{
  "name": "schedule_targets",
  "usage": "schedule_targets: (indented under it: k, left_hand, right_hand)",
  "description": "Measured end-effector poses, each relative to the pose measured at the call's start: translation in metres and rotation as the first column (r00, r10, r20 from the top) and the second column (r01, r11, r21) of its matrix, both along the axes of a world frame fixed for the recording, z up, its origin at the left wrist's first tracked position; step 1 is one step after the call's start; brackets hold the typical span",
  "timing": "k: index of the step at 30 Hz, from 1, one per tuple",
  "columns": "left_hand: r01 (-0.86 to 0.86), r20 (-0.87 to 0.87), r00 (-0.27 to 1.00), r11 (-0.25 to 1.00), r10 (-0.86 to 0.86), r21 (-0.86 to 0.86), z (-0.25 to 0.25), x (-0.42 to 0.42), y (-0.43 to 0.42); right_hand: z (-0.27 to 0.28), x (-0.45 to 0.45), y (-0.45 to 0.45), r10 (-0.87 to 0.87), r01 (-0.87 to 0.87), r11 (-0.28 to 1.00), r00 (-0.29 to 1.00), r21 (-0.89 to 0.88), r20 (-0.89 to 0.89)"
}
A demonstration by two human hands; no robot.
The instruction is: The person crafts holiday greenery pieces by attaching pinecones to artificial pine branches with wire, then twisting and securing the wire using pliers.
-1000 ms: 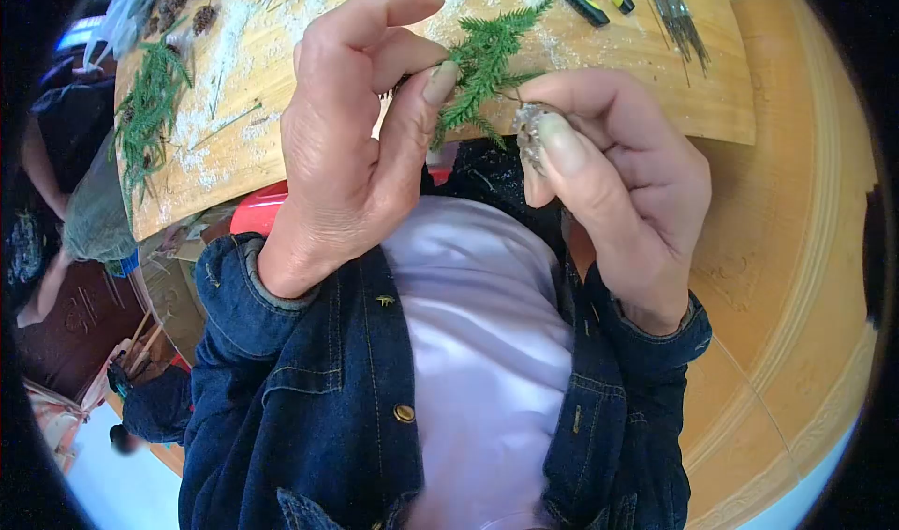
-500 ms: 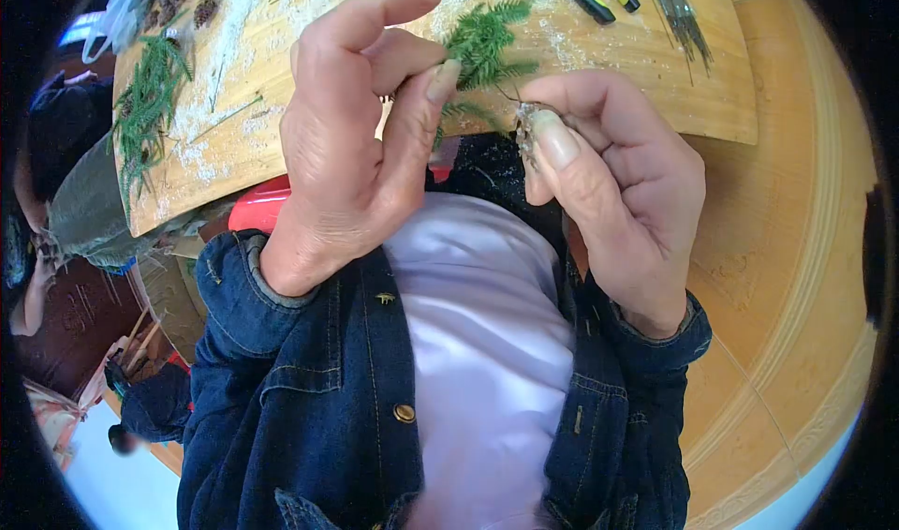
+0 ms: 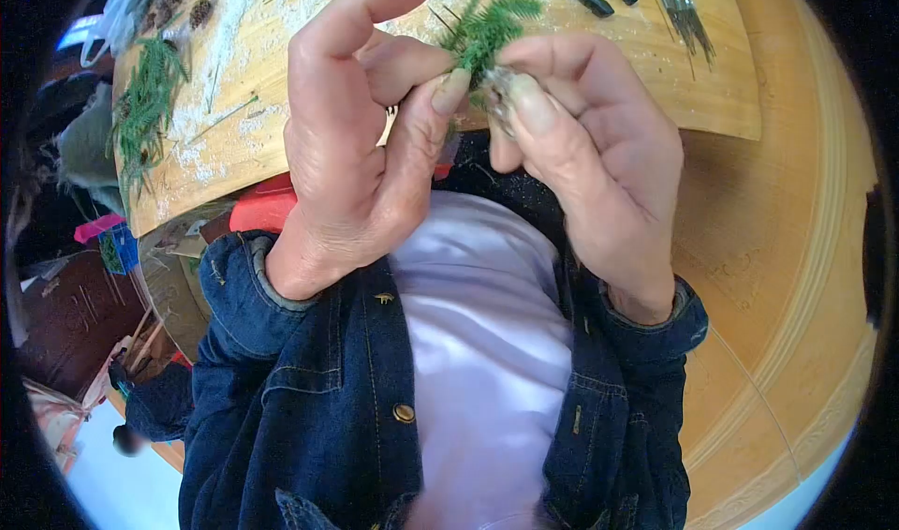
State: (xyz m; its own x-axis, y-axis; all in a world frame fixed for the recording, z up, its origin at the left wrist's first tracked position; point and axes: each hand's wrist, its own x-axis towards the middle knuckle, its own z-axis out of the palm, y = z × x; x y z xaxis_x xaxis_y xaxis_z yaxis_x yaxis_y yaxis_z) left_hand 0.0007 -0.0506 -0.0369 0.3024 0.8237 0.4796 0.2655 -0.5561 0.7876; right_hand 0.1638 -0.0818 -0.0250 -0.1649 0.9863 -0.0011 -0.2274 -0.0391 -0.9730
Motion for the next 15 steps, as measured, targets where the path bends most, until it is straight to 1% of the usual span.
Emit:
schedule_targets:
  k: [1,3,4,7,11,12,15]
  left_hand:
    - [0.013,0.004,1.000,1.000,-0.013,0.011,-0.001,0.000,0.001]
    - [0.035,0.010,0.999,0.999,-0.036,0.035,-0.001,0.000,0.002]
    - [0.034,0.009,0.999,0.999,-0.034,0.036,-0.001,-0.002,0.003]
    - [0.055,-0.078,0.996,0.995,-0.048,0.089,-0.001,-0.006,0.005]
    - [0.068,-0.117,0.992,0.993,-0.056,0.097,0.004,-0.004,0.004]
    - [0.064,-0.118,0.992,0.993,-0.052,0.099,0.003,-0.004,0.004]
    - [0.043,0.184,0.982,0.999,-0.043,0.005,-0.005,-0.001,0.001]
  right_hand:
    - [-0.005,-0.006,0.002,-0.081,0.079,0.993,0.997,0.082,0.013]
    - [-0.013,-0.015,0.005,-0.239,0.227,0.942,0.971,0.249,0.019]
    - [-0.013,-0.014,0.007,-0.237,0.226,0.942,0.971,0.250,0.018]
    - [-0.011,-0.006,0.010,-0.119,0.125,0.978,0.992,0.167,-0.045]
    - [-0.007,0.004,0.014,0.038,-0.027,0.997,0.989,0.077,-0.143]
    - [-0.008,0.004,0.014,0.042,-0.031,0.996,0.989,0.079,-0.145]
    - [-0.015,0.002,0.012,-0.015,0.026,0.993,0.996,0.113,-0.093]
